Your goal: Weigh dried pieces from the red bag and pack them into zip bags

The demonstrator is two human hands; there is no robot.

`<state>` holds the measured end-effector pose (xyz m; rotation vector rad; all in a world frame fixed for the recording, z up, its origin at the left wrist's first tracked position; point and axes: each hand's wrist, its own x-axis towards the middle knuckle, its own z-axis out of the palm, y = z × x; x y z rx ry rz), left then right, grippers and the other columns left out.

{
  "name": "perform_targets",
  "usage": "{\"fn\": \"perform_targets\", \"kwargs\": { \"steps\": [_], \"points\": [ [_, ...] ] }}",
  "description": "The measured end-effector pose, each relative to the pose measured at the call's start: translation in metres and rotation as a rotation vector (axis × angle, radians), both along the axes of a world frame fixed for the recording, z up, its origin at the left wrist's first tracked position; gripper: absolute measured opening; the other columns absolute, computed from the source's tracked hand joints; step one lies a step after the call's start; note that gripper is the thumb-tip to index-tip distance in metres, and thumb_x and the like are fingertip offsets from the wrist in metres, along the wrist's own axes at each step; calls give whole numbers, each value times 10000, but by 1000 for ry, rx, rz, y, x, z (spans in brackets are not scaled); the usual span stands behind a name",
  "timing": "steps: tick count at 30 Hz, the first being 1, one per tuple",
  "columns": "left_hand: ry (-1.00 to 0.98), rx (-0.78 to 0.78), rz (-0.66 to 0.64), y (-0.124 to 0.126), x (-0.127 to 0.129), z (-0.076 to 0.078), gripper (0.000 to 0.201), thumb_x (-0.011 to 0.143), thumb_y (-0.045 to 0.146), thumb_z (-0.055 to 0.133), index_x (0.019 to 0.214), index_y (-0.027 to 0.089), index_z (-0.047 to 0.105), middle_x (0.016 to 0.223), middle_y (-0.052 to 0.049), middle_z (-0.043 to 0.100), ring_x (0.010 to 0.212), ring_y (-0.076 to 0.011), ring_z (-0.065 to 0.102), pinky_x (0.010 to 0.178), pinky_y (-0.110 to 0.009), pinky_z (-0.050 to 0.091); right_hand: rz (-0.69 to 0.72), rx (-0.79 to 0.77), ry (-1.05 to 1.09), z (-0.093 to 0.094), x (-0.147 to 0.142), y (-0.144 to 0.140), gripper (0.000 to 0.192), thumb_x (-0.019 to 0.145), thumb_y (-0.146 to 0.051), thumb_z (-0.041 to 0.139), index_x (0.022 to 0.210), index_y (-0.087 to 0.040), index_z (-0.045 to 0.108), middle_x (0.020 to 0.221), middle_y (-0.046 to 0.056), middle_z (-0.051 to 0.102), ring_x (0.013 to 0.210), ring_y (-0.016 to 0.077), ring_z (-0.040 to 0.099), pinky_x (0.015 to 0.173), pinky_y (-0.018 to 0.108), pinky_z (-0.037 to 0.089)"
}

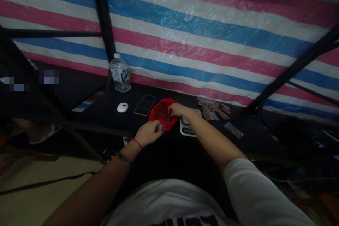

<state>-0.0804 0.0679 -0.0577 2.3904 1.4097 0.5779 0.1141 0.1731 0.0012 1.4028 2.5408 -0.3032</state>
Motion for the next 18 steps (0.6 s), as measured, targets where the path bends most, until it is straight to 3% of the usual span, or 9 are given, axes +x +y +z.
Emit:
{"fn": "perform_targets", "kwargs": {
  "steps": [10, 18],
  "points": [
    [0, -29, 12, -1, 0, 3, 93, 772, 275, 551, 822, 203, 583, 805, -40, 638, 756, -180, 587, 666, -266, 398, -27, 35, 45, -7, 7, 10, 216, 727, -155, 625, 906, -177, 743, 853, 25, 728, 704, 121, 621, 578, 178, 386],
    [11, -34, 29, -4, 2, 7, 137, 820, 320, 517, 805, 197, 575, 804, -46, 645, 736, -175, 588, 638, -259, 384, -75, 47, 280, 12, 21, 9, 201, 705, -142, 663, 897, -149, 722, 823, 24, 722, 691, 114, 627, 602, 178, 418]
  ]
}}
